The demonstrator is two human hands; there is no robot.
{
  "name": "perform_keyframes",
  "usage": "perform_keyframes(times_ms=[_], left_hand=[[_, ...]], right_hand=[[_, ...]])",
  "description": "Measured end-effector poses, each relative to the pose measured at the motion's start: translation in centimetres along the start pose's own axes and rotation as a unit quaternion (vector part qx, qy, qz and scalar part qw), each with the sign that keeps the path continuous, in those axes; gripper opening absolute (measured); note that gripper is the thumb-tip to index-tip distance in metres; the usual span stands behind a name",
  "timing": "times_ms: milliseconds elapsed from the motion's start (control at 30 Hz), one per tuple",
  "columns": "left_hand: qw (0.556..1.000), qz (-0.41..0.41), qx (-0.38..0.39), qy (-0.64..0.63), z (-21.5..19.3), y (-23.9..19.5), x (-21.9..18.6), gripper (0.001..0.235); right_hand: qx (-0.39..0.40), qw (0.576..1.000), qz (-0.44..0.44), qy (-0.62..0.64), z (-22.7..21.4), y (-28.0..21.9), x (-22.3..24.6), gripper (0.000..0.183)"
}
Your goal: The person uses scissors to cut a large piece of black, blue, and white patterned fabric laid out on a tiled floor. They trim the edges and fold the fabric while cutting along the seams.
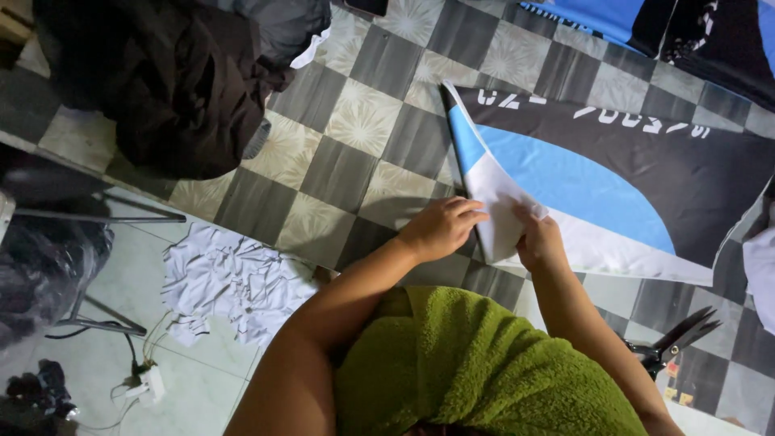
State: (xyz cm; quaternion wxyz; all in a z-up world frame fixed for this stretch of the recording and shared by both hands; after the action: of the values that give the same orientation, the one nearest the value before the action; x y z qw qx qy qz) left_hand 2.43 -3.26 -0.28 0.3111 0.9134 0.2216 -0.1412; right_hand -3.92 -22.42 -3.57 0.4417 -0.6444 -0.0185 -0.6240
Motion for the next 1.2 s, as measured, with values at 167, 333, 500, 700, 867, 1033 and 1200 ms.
perform_keyframes(times_ms=[167,333,500,700,867,1033,1200], left_hand=[[0.980,-0.179,0.030,-0.083,-1.7,0.4,1.4,0.033],[0.858,-0.445,0.036,-0.252,-1.1,-1.5,4.0,0.030],[0.757,-0.575,0.027,-0.309,-3.5,-2.7,4.3,0.063],[0.859,-0.478,-0.074,-0.169,-5.8,-2.3,5.3,0.059],[0.968,-0.245,-0.009,-0.062,-6.6,-2.4,7.3,0.031],[0.982,-0.005,0.178,-0.057,-7.0,-1.7,5.6,0.026],[0.984,0.069,0.167,0.005,-5.5,-0.8,5.3,0.018]], right_hand=[[0.087,0.987,-0.103,-0.093,1.4,-2.5,1.8,0.028],[0.214,0.922,-0.202,-0.251,6.9,-8.9,3.7,0.017],[0.411,0.684,-0.444,-0.407,11.4,-13.1,2.8,0.020],[0.368,0.701,-0.427,-0.437,10.0,-13.0,2.2,0.026],[0.306,0.734,-0.420,-0.437,8.3,-13.1,0.9,0.016],[0.238,0.756,-0.413,-0.448,6.8,-13.6,0.1,0.013],[0.177,0.753,-0.422,-0.472,7.2,-14.2,-0.1,0.034]])
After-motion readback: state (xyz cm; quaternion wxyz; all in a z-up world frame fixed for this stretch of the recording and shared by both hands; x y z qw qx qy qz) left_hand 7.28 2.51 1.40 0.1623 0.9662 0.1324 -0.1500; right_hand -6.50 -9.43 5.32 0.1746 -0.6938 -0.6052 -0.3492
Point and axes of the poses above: each hand's wrist, its own y-axis towards the middle knuckle, its own z-axis out of the palm, x = y × z, the point moved 4 cm from there along y, towards the middle knuckle, and after that the axes turned 14 degrees about y, right-handed, at the moved point
